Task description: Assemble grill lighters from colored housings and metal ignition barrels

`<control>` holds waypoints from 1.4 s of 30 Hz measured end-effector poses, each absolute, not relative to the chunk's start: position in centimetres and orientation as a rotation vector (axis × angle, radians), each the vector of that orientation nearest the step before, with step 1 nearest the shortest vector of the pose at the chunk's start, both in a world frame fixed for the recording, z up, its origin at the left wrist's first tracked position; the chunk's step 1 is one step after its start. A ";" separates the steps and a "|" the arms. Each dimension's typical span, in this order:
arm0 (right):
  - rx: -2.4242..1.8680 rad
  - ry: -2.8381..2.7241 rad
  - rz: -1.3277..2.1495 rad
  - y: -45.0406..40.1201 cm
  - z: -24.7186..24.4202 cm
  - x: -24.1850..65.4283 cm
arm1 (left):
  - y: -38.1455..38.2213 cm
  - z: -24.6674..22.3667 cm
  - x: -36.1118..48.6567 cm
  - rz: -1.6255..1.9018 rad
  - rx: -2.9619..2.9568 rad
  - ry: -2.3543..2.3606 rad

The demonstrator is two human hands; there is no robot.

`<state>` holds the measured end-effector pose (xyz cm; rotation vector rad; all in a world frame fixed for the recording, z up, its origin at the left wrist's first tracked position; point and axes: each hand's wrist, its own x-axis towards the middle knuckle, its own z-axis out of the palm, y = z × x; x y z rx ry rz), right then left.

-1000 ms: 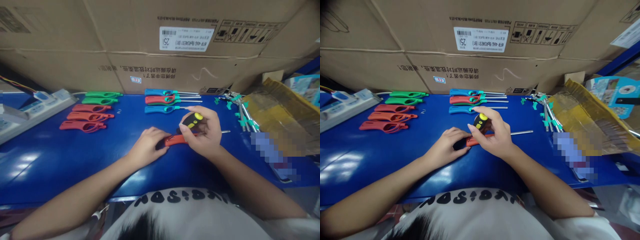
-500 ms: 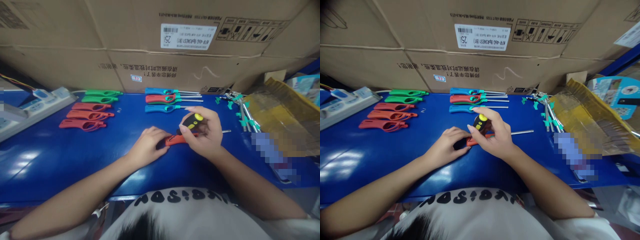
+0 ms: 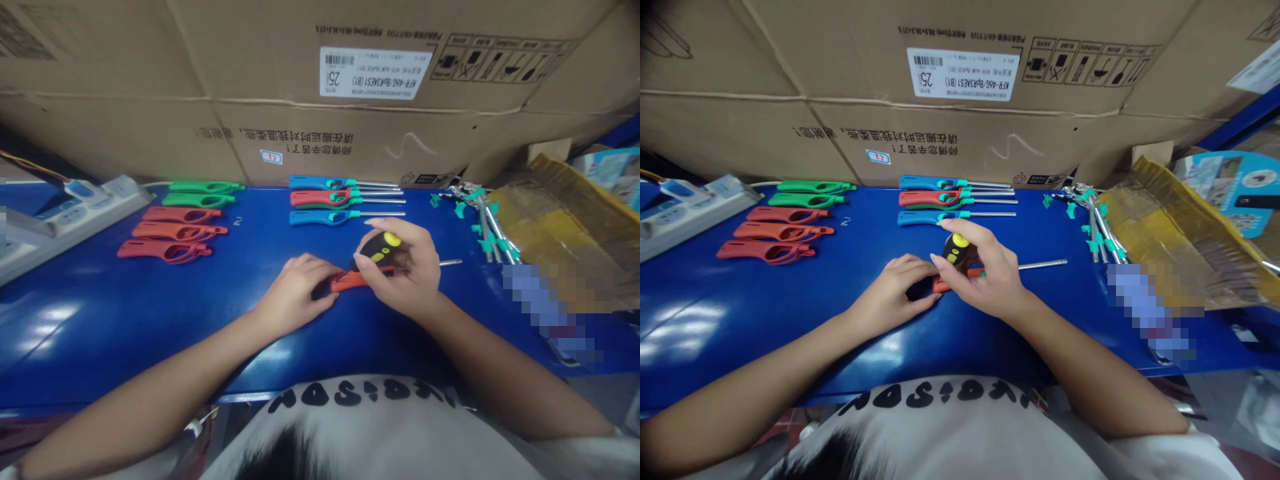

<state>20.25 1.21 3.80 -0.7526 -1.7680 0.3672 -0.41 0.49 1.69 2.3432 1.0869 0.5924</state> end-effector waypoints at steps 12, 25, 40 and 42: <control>-0.733 -1.815 0.364 1.2 3.7 20.2 | 0.5 1.6 -0.4 0.593 2.346 1.095; -0.791 -1.937 0.265 1.7 4.6 20.5 | 0.5 1.1 -0.5 0.639 2.330 1.054; -0.760 -2.179 0.164 2.1 7.7 20.5 | 0.4 0.9 -0.3 0.717 2.347 0.992; -0.751 -2.198 0.455 2.1 8.0 20.4 | 0.4 0.9 -0.2 0.730 2.326 0.985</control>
